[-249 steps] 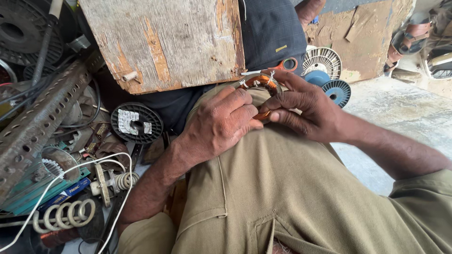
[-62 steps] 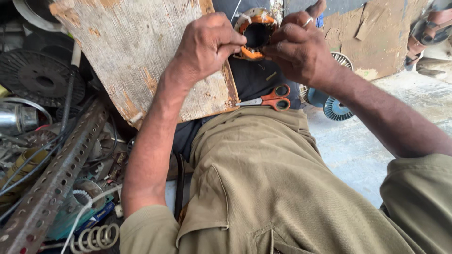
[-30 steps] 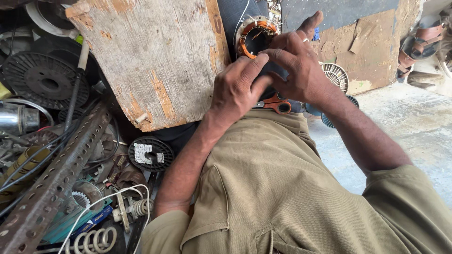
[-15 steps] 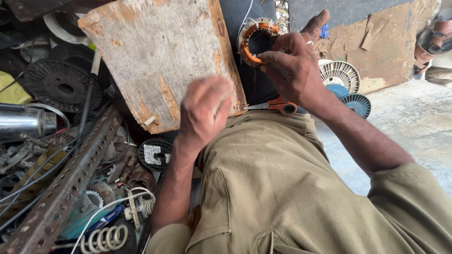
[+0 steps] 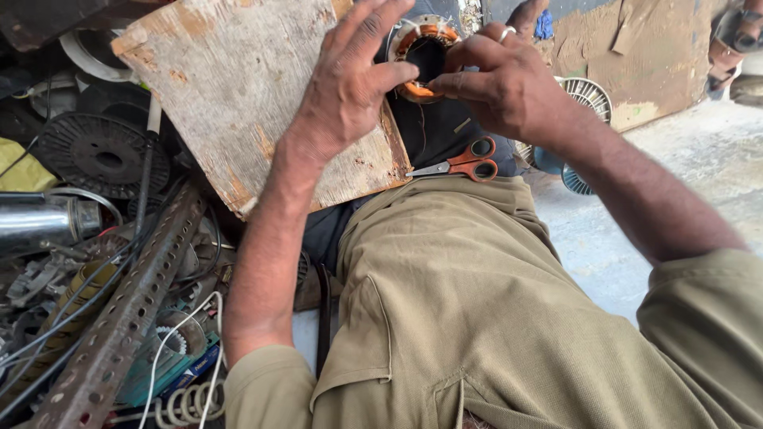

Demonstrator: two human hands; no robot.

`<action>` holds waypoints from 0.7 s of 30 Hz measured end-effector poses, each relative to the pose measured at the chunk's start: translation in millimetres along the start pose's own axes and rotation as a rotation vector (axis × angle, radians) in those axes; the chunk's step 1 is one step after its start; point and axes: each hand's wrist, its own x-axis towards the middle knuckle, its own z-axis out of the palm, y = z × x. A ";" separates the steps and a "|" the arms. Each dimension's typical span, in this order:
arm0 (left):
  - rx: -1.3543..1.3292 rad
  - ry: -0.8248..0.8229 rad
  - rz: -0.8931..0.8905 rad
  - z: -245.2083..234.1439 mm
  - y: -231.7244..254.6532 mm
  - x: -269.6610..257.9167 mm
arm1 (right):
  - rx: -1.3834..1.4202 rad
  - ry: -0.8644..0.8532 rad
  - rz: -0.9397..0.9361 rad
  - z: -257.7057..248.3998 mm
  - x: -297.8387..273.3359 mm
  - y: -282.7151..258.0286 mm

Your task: The person sits on the floor and works on a small motor stator, using a thin white tie to secure copper windings. They repeatedly wrap, pull, and adjust the tie around the stator, occasionally using orange-handled scissors to cut the tie. The person also reaches into a nearby drawer to retrieve additional ties.

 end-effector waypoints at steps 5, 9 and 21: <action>-0.115 -0.070 0.082 -5.0 -10.5 16.0 | 0.008 -0.044 -0.145 3.4 -1.5 11.4; -0.002 -0.096 0.095 -13.8 -4.6 13.6 | -0.016 -0.049 -0.184 8.3 -5.3 13.6; -0.072 -0.007 -0.044 6.3 14.5 4.9 | -0.055 0.002 -0.054 22.0 -14.9 16.7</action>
